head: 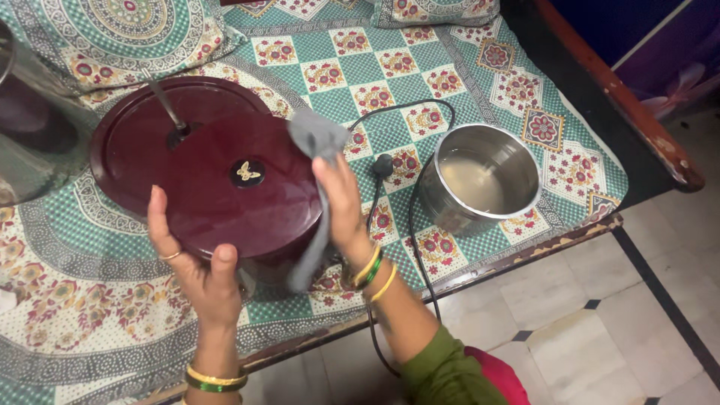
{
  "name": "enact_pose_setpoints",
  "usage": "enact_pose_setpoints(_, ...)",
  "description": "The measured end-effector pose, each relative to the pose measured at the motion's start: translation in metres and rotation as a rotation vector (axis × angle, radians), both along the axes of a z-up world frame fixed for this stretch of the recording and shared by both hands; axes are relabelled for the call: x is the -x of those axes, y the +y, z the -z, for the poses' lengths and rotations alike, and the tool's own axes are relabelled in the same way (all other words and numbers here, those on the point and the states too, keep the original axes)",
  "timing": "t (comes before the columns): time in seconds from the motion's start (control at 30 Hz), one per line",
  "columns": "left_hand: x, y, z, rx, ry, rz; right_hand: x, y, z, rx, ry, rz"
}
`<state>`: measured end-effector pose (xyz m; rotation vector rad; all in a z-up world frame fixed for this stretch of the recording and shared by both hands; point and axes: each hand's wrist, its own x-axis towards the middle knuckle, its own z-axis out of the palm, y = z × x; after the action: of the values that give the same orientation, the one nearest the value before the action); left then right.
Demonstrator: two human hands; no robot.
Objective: The person cleans the parts of a wet grinder by wiping the base and the lid with a grey cloth, then rinses a metal pot in a larger container of water.
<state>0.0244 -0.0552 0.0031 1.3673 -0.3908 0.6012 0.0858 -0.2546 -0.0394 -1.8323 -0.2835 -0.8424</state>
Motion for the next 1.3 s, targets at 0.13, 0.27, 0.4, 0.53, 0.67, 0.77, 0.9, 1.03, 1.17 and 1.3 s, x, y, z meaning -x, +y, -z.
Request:
enact_pose_setpoints(0.13, -0.002, 0.005, 0.007, -0.016, 0.007, 0.006, -0.017, -0.004, -0.030, -0.892, 0.496, -0.531)
enact_pose_setpoints(0.27, -0.002, 0.003, 0.007, -0.029, 0.013, -0.045, 0.011, 0.015, 0.019, -0.594, 0.142, -0.212)
enact_pose_setpoints(0.4, 0.000, -0.003, 0.008, -0.080, -0.002, -0.190, 0.107, 0.078, 0.117, 0.176, -0.029, 0.115)
enact_pose_setpoints(0.53, 0.002, -0.005, 0.006, -0.058, 0.002, -0.191, 0.081, 0.063, 0.103, -0.020, 0.202, 0.133)
enact_pose_setpoints(0.67, -0.003, -0.004, 0.006, -0.037, -0.010, -0.167, -0.021, -0.007, 0.006, -0.456, 0.340, -0.268)
enact_pose_setpoints(0.77, -0.004, -0.004, 0.008, -0.026, -0.013, -0.161, -0.073, -0.031, -0.033, -0.574, 0.582, -0.679)
enact_pose_setpoints(0.9, -0.003, -0.002, 0.002, -0.028, -0.012, -0.136, -0.082, -0.032, -0.040, -0.394, 0.584, -0.675)
enact_pose_setpoints(1.03, 0.014, 0.021, -0.031, -0.394, 0.012, -0.283, -0.023, -0.010, -0.055, -0.578, 0.533, -0.555)
enact_pose_setpoints(1.17, -0.010, 0.025, -0.082, -0.827, -0.068, -0.325, 0.032, 0.030, -0.075, -0.590, 0.380, -0.308)
enact_pose_setpoints(1.3, -0.065, 0.000, -0.102, -1.050, 0.000, -0.163, 0.074, 0.084, -0.054, -0.237, 0.084, 0.196)
